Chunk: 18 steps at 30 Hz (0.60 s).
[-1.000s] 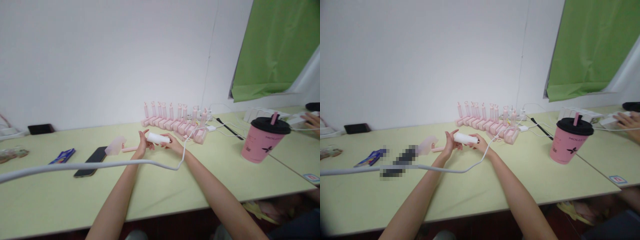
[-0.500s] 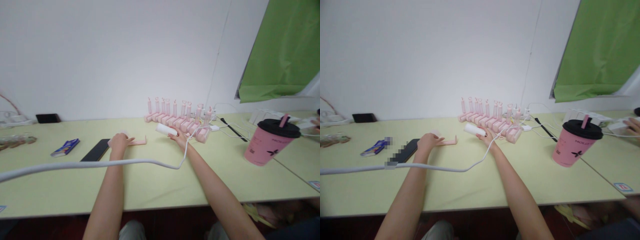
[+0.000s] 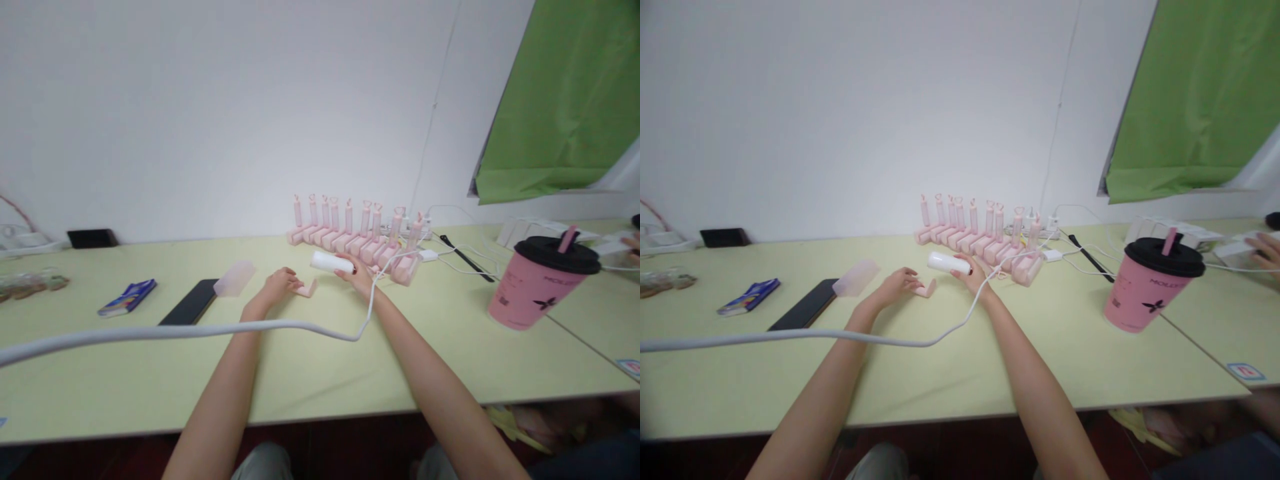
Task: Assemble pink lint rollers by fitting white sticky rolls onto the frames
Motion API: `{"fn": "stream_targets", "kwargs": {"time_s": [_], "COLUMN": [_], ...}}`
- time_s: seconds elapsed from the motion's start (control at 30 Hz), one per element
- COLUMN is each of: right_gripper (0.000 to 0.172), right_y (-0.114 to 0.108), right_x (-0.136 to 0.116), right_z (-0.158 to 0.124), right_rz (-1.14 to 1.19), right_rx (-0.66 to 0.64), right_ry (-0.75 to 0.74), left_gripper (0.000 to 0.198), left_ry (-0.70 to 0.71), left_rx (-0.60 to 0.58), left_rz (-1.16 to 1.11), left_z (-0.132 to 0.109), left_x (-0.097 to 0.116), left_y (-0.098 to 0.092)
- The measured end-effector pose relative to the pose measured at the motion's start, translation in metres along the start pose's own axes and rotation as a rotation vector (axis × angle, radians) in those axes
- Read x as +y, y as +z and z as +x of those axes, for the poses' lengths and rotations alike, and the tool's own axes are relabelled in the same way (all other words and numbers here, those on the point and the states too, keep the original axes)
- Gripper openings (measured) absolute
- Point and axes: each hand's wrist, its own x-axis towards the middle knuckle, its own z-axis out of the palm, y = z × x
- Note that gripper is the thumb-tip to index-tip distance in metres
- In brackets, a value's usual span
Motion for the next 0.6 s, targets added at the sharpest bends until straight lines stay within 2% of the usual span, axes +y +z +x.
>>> {"fn": "stream_targets", "kwargs": {"time_s": [0.03,0.1,0.17,0.2,0.27,0.33,0.43,0.6], "right_gripper": [0.049,0.05,0.05,0.049,0.048,0.047,0.046,0.043], "right_y": [-0.001,-0.004,-0.005,-0.006,-0.007,-0.006,-0.007,-0.016], "right_x": [0.001,0.003,0.005,0.006,0.008,0.011,0.012,-0.002], "right_z": [0.0,0.0,0.001,0.001,0.002,0.003,0.004,0.0], "right_rz": [-0.006,-0.016,-0.037,-0.052,-0.085,-0.12,-0.165,-0.228], "right_rx": [0.015,0.049,0.1,0.13,0.18,0.202,0.141,-0.104], "right_ry": [0.006,0.03,0.069,0.09,0.119,0.119,0.086,0.133], "left_gripper": [0.028,0.038,0.054,0.055,0.048,0.041,0.041,0.055], "left_ry": [0.071,0.145,0.127,0.092,0.019,-0.026,-0.024,0.002], "left_rx": [-0.018,0.072,0.202,0.234,0.204,0.108,0.023,0.086], "left_rz": [-0.031,-0.054,-0.067,-0.082,-0.14,-0.207,-0.315,-0.461], "left_z": [0.002,0.005,0.006,0.006,0.006,0.007,0.009,0.011], "left_x": [0.006,0.016,0.02,0.021,0.019,0.018,0.021,0.028], "left_y": [0.005,0.015,0.023,0.026,0.032,0.036,0.039,0.039]}}
